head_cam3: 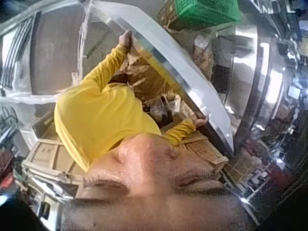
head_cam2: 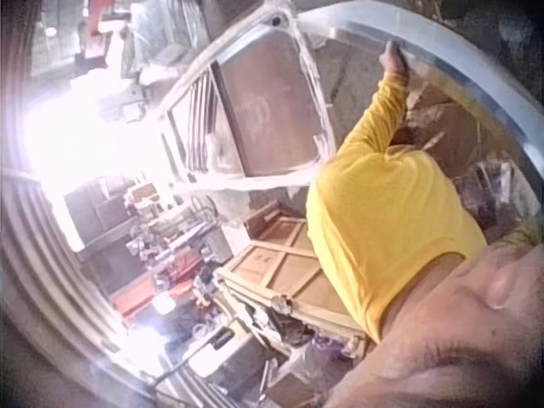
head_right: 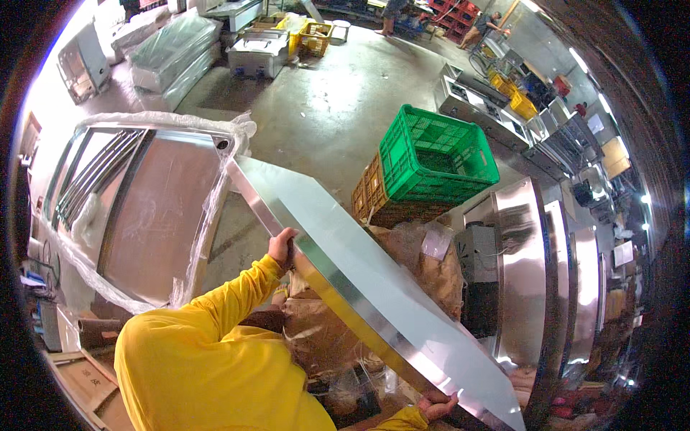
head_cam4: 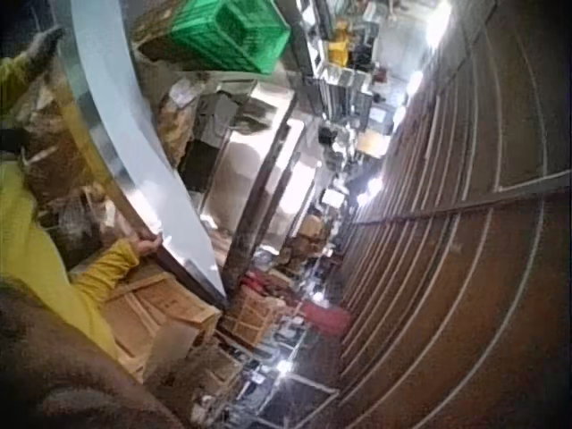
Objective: The person cleans a large metal frame with a spray and cloth, then removes protective plastic and inserts metal rods into the frame. They unwrap a bubble-wrapped package and place small metal parts onto the frame.
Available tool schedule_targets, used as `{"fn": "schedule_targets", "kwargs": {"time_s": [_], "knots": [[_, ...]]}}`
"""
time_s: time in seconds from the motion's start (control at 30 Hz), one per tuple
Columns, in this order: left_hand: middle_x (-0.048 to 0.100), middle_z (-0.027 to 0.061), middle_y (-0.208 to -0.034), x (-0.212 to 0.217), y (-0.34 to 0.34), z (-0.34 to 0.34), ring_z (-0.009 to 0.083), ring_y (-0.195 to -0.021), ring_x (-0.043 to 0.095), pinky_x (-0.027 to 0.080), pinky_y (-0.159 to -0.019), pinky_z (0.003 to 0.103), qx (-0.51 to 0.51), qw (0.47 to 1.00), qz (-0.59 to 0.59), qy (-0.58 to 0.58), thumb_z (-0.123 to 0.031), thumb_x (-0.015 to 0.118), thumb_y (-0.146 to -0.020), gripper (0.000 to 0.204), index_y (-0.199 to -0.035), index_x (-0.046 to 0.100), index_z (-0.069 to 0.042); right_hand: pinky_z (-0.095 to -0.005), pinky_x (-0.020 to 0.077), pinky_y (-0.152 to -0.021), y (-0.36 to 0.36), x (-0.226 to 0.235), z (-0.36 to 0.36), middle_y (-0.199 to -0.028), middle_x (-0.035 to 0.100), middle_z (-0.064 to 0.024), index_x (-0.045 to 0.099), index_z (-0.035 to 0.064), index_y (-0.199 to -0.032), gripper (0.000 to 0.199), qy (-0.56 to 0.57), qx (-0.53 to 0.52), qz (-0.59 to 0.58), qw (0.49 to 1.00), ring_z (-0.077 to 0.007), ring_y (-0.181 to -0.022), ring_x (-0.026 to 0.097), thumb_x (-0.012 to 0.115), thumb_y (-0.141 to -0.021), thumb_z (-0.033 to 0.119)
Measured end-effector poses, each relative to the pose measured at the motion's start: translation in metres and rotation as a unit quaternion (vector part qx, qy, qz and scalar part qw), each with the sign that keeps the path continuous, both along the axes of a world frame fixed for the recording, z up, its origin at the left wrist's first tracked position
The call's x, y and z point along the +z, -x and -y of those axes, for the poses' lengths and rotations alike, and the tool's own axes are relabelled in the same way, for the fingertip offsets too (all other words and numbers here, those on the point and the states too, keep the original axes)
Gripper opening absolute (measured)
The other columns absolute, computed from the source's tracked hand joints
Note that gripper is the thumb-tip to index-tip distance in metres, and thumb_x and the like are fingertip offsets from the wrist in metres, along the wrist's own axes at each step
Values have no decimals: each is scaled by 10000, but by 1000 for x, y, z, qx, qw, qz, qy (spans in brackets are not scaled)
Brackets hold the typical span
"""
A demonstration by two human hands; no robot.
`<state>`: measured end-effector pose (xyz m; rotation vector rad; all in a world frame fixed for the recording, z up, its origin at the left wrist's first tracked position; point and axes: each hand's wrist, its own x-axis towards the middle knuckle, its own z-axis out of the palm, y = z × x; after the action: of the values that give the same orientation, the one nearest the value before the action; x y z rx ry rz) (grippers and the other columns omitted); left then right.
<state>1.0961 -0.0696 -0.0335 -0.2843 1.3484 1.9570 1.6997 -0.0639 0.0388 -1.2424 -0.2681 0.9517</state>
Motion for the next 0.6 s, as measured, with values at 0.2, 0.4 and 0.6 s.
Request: {"fn": "schedule_targets", "kwargs": {"time_s": [0.2, 0.4, 0.6], "knots": [[561, 20, -756, -11, -7, -9, 159, -683, 528, 429, -657, 308, -55, 998, 3, 6, -262, 675, -808, 229, -807, 663, -33, -316, 498, -718, -16, -51, 12, -920, 605, -24, 644, 106, -1061, 315, -103, 175, -105, 974, -162, -816, 575, 675, -839, 327], [670, 132, -961, -67, 3, -12, 311, -932, 649, 526, -882, 445, -158, 968, 132, -144, -338, 572, -835, 349, -1003, 646, -42, -359, 519, -770, 4, -108, 69, -1123, 616, -48, 668, 91, -1116, 360, 12, -39, 70, 997, -248, -982, 595, 584, -891, 359], [625, 159, -1228, -86, -9, 25, 361, -1173, 579, 487, -978, 535, -103, 976, 172, -86, -483, 496, -845, 606, -1274, 568, -60, -459, 528, -832, 47, -136, 132, -1096, 680, -76, 665, 65, -1101, 369, -7, -93, -234, 968, -297, -961, 616, 639, -854, 337]]}}
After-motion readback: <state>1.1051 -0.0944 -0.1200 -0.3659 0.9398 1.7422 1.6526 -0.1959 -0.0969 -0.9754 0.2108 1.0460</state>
